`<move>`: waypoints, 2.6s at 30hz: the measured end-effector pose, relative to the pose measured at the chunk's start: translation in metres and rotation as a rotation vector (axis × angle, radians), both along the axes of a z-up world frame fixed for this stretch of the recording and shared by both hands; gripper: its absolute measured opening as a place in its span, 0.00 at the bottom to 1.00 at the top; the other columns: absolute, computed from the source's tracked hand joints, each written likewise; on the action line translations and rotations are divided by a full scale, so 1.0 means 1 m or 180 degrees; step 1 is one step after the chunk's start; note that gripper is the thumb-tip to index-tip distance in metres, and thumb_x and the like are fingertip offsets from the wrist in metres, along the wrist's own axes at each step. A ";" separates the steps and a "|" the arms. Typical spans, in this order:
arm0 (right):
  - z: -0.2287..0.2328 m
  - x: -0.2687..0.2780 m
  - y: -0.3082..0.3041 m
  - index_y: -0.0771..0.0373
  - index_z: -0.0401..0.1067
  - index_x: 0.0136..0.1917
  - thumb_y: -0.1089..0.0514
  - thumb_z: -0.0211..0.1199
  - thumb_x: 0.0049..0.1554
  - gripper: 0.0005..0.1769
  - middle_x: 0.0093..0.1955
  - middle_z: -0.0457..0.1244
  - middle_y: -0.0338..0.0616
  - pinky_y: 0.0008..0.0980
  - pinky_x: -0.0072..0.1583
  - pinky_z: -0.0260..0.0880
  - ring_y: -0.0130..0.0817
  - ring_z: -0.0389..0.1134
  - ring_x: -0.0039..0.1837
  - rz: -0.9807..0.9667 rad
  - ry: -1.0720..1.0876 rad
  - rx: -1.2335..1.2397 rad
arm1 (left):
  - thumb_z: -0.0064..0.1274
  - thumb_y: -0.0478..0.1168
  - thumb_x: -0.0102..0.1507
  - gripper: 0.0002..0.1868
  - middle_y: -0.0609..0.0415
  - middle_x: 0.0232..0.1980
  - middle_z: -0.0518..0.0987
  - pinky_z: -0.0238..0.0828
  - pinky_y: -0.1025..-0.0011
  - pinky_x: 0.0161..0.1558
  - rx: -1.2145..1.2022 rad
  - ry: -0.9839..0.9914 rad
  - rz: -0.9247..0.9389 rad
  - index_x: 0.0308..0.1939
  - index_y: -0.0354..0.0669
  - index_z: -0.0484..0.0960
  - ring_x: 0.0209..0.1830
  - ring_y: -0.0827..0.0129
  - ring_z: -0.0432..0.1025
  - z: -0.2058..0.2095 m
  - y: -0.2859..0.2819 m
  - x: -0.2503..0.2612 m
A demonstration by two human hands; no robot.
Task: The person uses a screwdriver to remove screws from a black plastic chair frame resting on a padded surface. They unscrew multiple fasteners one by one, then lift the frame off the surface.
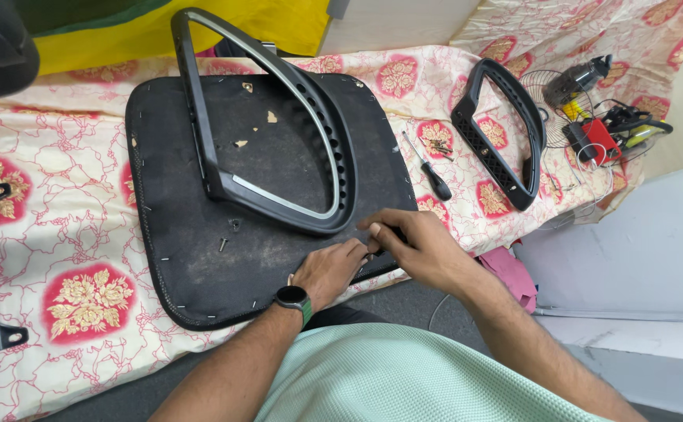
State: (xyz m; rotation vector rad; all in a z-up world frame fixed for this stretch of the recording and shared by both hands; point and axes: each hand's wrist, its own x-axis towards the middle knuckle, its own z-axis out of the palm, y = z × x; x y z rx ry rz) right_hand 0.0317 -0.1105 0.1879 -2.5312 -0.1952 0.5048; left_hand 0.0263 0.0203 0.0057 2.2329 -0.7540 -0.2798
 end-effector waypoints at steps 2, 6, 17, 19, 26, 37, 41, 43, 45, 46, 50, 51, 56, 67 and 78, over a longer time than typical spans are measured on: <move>-0.002 0.000 0.002 0.64 0.73 0.63 0.60 0.52 0.63 0.17 0.45 0.74 0.45 0.33 0.53 0.75 0.30 0.75 0.47 -0.0080 -0.0154 0.0278 | 0.40 0.47 0.73 0.15 0.56 0.50 0.78 0.80 0.64 0.46 0.0125 0.0119 -0.0059 0.58 0.47 0.74 0.46 0.64 0.78 0.006 0.002 0.003; -0.001 0.004 0.001 0.65 0.70 0.66 0.58 0.55 0.60 0.21 0.48 0.73 0.47 0.37 0.50 0.74 0.37 0.75 0.47 -0.0242 -0.0314 -0.0005 | 0.40 0.47 0.71 0.15 0.56 0.52 0.78 0.80 0.62 0.48 0.0001 0.0324 -0.0023 0.58 0.49 0.75 0.47 0.62 0.79 0.016 0.006 0.005; 0.014 0.008 0.005 0.65 0.78 0.53 0.50 0.55 0.65 0.18 0.35 0.72 0.56 0.41 0.47 0.75 0.42 0.77 0.39 -0.0559 0.0330 -0.1451 | 0.41 0.46 0.71 0.15 0.57 0.53 0.77 0.80 0.64 0.49 0.0025 0.0067 -0.0130 0.58 0.49 0.75 0.48 0.64 0.79 0.012 0.004 0.003; 0.011 0.006 0.001 0.63 0.79 0.53 0.53 0.60 0.61 0.15 0.38 0.73 0.53 0.40 0.48 0.75 0.41 0.76 0.41 -0.0144 0.0043 -0.1384 | 0.41 0.45 0.71 0.15 0.58 0.53 0.77 0.81 0.65 0.48 0.0088 0.0126 -0.0126 0.59 0.49 0.75 0.48 0.65 0.79 0.010 0.002 0.003; 0.007 0.000 -0.019 0.63 0.74 0.60 0.64 0.70 0.50 0.24 0.45 0.74 0.48 0.35 0.53 0.77 0.36 0.78 0.48 0.0253 -0.0146 -0.0922 | 0.41 0.45 0.71 0.16 0.59 0.56 0.75 0.80 0.66 0.49 0.0119 -0.0110 -0.0170 0.61 0.50 0.74 0.49 0.66 0.78 0.006 0.002 0.000; -0.005 -0.015 -0.003 0.66 0.79 0.55 0.45 0.58 0.62 0.23 0.43 0.72 0.54 0.41 0.51 0.73 0.42 0.75 0.45 -0.0461 0.0005 -0.0736 | 0.43 0.44 0.71 0.14 0.59 0.53 0.74 0.80 0.68 0.48 0.0295 -0.0341 -0.0201 0.58 0.49 0.75 0.48 0.68 0.76 -0.001 -0.001 -0.003; -0.009 -0.007 -0.010 0.73 0.78 0.46 0.42 0.45 0.72 0.35 0.37 0.69 0.60 0.49 0.52 0.69 0.53 0.72 0.43 -0.0440 -0.0287 -0.1182 | 0.42 0.45 0.71 0.14 0.58 0.53 0.74 0.81 0.68 0.46 0.0303 -0.0406 -0.0174 0.58 0.47 0.76 0.47 0.68 0.77 -0.001 -0.002 -0.001; -0.012 -0.005 -0.014 0.71 0.77 0.50 0.46 0.50 0.69 0.26 0.40 0.68 0.57 0.49 0.51 0.69 0.54 0.71 0.45 -0.0052 -0.0856 -0.0924 | 0.42 0.46 0.71 0.15 0.58 0.54 0.74 0.81 0.68 0.45 0.0270 -0.0325 -0.0122 0.58 0.47 0.76 0.46 0.68 0.77 -0.002 -0.004 -0.001; -0.013 -0.002 -0.015 0.69 0.77 0.54 0.50 0.54 0.66 0.20 0.43 0.68 0.56 0.48 0.50 0.70 0.54 0.71 0.47 0.0231 -0.1221 -0.0731 | 0.41 0.47 0.72 0.15 0.58 0.54 0.74 0.81 0.67 0.45 0.0328 -0.0419 -0.0124 0.57 0.46 0.76 0.46 0.68 0.77 -0.002 -0.004 0.001; -0.013 -0.003 -0.017 0.68 0.77 0.56 0.51 0.57 0.64 0.19 0.45 0.68 0.55 0.47 0.50 0.71 0.52 0.72 0.47 0.0307 -0.1283 -0.0697 | 0.41 0.48 0.72 0.15 0.57 0.54 0.73 0.81 0.67 0.45 0.0344 -0.0458 -0.0138 0.57 0.46 0.76 0.46 0.68 0.78 -0.002 -0.006 0.001; -0.006 -0.004 -0.017 0.62 0.76 0.61 0.53 0.68 0.55 0.22 0.45 0.72 0.48 0.37 0.51 0.75 0.39 0.75 0.46 -0.0091 -0.0777 -0.0642 | 0.41 0.49 0.72 0.16 0.58 0.53 0.74 0.82 0.67 0.44 0.0352 -0.0350 -0.0121 0.57 0.48 0.76 0.45 0.68 0.78 -0.001 -0.006 0.002; -0.004 -0.004 -0.017 0.62 0.76 0.60 0.53 0.71 0.53 0.23 0.45 0.72 0.47 0.36 0.51 0.75 0.38 0.75 0.47 -0.0154 -0.0838 -0.0642 | 0.40 0.49 0.72 0.16 0.58 0.53 0.74 0.82 0.67 0.44 0.0367 -0.0299 -0.0122 0.58 0.48 0.75 0.44 0.68 0.78 -0.001 -0.006 0.002; 0.000 -0.011 -0.014 0.60 0.77 0.60 0.55 0.78 0.46 0.29 0.50 0.73 0.43 0.33 0.51 0.74 0.32 0.75 0.49 -0.0398 -0.1125 -0.0436 | 0.41 0.48 0.72 0.16 0.57 0.52 0.74 0.82 0.67 0.42 0.0347 -0.0155 -0.0062 0.59 0.49 0.74 0.43 0.67 0.79 0.000 -0.006 0.002; -0.017 -0.021 -0.009 0.62 0.74 0.60 0.46 0.64 0.59 0.22 0.50 0.73 0.50 0.32 0.53 0.74 0.35 0.76 0.50 -0.0831 -0.0467 -0.0236 | 0.42 0.47 0.71 0.15 0.56 0.50 0.73 0.80 0.66 0.46 0.0273 -0.0231 -0.0044 0.55 0.45 0.77 0.44 0.67 0.77 -0.008 -0.007 0.002; -0.009 -0.022 -0.007 0.59 0.77 0.60 0.52 0.74 0.51 0.25 0.50 0.67 0.48 0.36 0.49 0.74 0.37 0.72 0.47 -0.0612 -0.1113 -0.0396 | 0.44 0.49 0.70 0.16 0.56 0.51 0.73 0.81 0.65 0.45 0.0179 -0.0222 0.0021 0.55 0.46 0.77 0.43 0.66 0.78 -0.005 -0.005 0.003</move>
